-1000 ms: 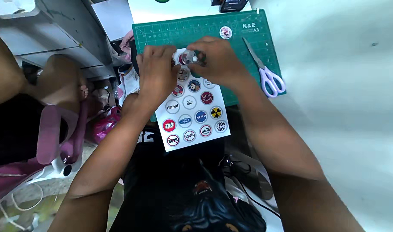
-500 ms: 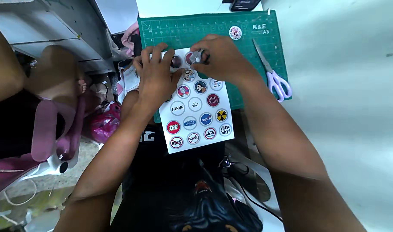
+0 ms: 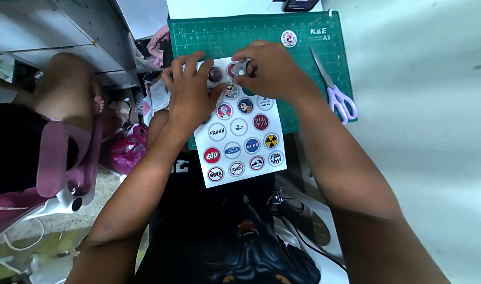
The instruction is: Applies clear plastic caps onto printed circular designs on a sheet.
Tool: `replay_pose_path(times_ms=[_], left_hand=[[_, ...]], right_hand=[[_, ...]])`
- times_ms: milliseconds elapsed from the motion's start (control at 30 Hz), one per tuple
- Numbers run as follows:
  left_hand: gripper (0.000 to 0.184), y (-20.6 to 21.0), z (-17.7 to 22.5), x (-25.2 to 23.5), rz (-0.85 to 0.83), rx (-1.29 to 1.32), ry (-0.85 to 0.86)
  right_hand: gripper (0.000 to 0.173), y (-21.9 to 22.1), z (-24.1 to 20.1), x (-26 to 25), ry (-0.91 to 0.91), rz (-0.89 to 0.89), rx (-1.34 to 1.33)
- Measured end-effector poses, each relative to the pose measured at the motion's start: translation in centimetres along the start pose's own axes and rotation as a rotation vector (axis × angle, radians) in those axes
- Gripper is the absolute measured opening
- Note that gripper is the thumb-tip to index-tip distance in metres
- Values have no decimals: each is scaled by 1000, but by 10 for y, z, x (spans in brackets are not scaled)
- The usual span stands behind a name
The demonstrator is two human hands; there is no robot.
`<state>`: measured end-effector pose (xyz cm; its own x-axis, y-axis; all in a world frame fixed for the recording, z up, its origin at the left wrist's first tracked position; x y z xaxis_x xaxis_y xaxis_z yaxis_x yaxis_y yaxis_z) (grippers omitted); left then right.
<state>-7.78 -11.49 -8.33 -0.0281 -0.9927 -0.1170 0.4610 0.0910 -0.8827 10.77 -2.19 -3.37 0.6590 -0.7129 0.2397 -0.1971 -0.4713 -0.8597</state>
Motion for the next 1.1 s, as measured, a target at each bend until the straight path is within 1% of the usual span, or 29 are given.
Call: replay_pose_path(times_ms=[100, 433, 700, 1100], left_hand=[[51, 0, 0, 0, 10, 0, 4], [51, 0, 0, 1, 22, 9, 10], [52, 1, 0, 1, 25, -7, 5], [50, 0, 1, 0, 21, 5, 0]], right_hand=[[37, 1, 1, 0, -27, 15, 6], [37, 0, -1, -3, -14, -11, 30], [36, 0, 0, -3, -12, 2, 17], [35, 0, 2, -3, -53, 5, -6]])
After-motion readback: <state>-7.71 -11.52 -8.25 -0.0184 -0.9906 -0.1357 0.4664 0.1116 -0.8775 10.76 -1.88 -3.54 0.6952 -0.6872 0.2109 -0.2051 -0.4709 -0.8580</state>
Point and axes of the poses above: each hand's wrist, its own x-axis away from the middle knuckle, its own y-axis out of the palm, z = x × y, the point moved 2 cm from there along -x, towards the middle knuckle, and after that the axes turned 6 degrees about -z, right-handed, at the moved point
